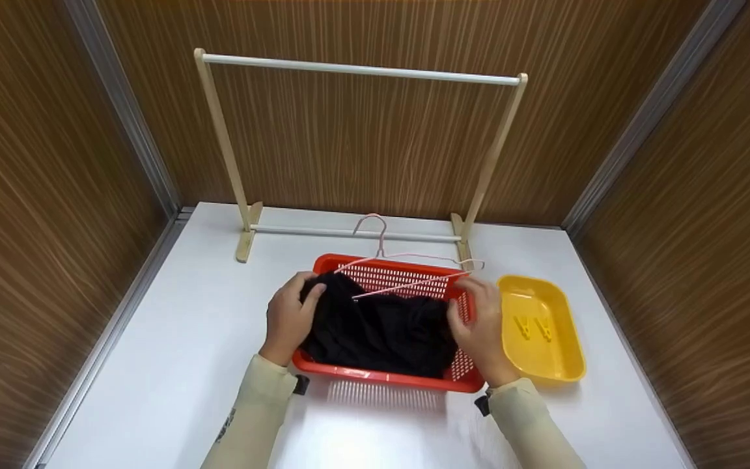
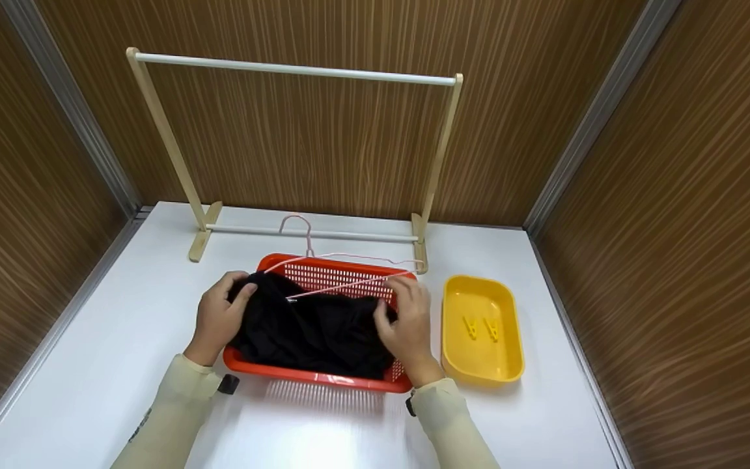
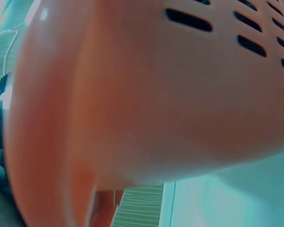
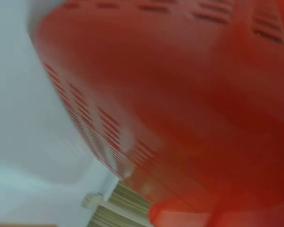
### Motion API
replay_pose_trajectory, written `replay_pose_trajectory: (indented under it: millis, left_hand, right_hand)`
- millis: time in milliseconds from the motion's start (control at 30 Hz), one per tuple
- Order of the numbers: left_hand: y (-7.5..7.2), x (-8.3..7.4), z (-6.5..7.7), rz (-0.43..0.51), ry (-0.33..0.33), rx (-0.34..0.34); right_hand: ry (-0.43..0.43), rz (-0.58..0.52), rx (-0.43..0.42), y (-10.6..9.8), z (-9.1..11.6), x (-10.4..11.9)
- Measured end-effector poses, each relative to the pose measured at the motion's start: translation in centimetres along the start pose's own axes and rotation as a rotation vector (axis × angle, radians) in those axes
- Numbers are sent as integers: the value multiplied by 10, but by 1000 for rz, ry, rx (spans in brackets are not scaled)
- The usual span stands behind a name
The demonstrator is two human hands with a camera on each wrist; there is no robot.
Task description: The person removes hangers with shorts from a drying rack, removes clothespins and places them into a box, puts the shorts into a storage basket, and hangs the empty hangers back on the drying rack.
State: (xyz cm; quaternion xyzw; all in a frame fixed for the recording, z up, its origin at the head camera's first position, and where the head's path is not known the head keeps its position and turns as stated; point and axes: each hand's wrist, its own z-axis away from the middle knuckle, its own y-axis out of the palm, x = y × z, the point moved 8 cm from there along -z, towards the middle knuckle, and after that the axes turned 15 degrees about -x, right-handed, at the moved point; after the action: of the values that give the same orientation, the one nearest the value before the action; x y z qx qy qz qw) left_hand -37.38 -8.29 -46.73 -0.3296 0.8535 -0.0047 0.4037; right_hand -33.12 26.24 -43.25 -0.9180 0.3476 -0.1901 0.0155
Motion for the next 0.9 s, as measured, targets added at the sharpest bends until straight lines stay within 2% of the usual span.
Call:
replay_pose_trajectory:
  millis: [100,200,300,600,733,900]
  left_hand:
    - [0,-2,0,13,15,10]
    - [1,-3,1,17,26,25]
    - [2,-3,3,16,29,43]
    - [7,-5,6,6,40,94]
    - [7,-4,7,-13,53,91]
    - [6,-1,7,-10,43,86]
  right_hand:
    - [40,74,-41,-1,-7,-6]
    - [78,158,1,3,-7,-15]
    - [112,193,47,7,-2,-24]
    - [293,42,25,8,9,-48]
    - [293,52,27,9,10,-49]
    - [261,60,-16,7,8,-46]
